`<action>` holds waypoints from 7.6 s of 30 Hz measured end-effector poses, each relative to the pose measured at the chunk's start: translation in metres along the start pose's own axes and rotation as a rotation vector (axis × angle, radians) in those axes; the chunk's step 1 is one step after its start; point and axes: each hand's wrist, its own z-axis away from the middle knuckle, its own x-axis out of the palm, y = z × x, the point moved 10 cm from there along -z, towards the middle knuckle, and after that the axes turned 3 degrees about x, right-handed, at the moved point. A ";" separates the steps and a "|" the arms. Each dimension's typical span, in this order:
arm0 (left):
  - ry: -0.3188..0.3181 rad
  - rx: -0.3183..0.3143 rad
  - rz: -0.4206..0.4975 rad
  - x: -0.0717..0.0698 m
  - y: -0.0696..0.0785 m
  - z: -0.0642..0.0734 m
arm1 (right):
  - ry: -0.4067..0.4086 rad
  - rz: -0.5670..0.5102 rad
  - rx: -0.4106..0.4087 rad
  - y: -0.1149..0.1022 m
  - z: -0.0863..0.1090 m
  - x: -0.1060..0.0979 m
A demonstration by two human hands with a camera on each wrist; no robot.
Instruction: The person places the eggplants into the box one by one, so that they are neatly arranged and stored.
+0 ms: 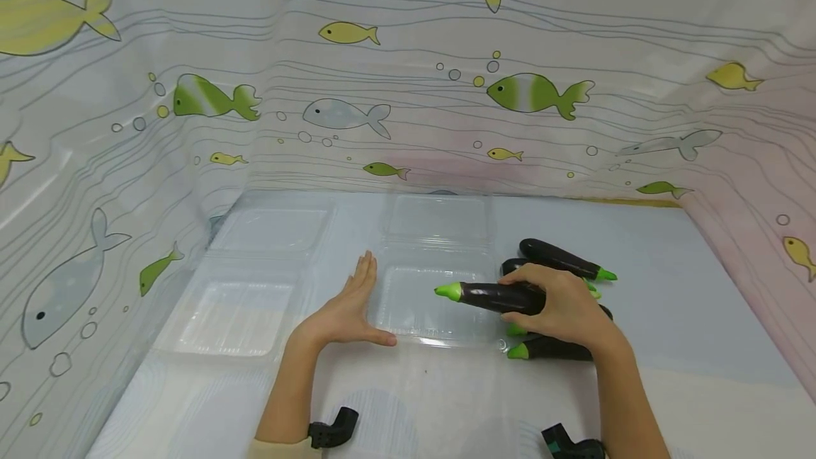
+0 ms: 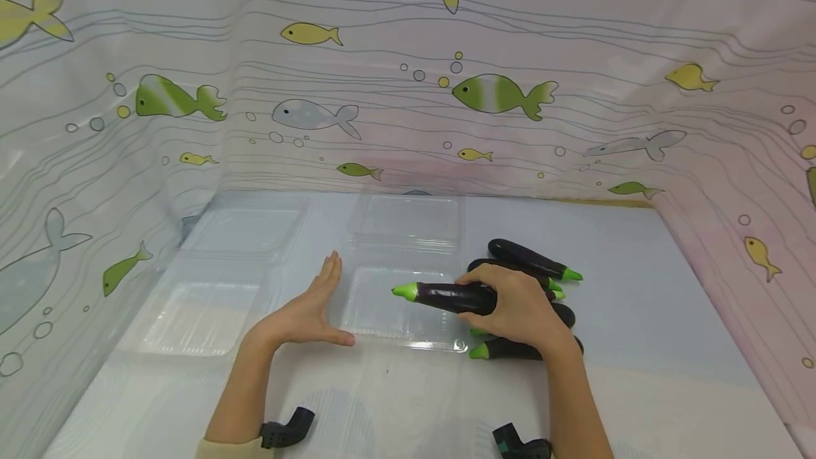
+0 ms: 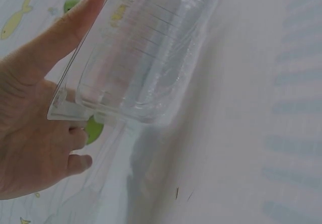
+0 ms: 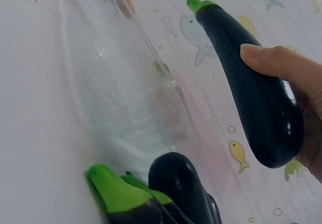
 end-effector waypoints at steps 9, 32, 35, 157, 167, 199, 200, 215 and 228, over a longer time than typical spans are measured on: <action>0.000 -0.012 0.014 0.000 -0.003 0.002 | -0.037 -0.042 -0.037 -0.011 -0.010 0.021; -0.013 -0.028 0.005 0.000 -0.002 0.000 | -0.018 -0.091 -0.114 -0.030 -0.017 0.041; -0.011 -0.025 0.001 0.001 -0.002 -0.001 | -0.018 -0.093 -0.122 -0.033 -0.018 0.045; -0.017 -0.036 0.014 0.002 -0.001 -0.001 | 0.135 -0.264 -0.133 -0.009 0.034 -0.005; -0.019 -0.039 0.020 0.001 0.001 -0.001 | 0.138 -0.223 -0.083 0.007 0.050 -0.012; -0.011 -0.043 0.027 0.005 -0.002 0.001 | 0.235 -0.174 -0.018 0.044 0.091 -0.037; -0.013 -0.044 0.026 0.005 -0.002 0.001 | 0.229 -0.171 0.003 0.046 0.092 -0.037; -0.014 -0.029 0.011 0.003 0.000 0.000 | 0.226 -0.129 0.143 0.063 0.105 -0.036; -0.012 -0.035 0.017 0.003 -0.001 0.000 | 0.118 -0.100 0.300 0.089 0.112 -0.019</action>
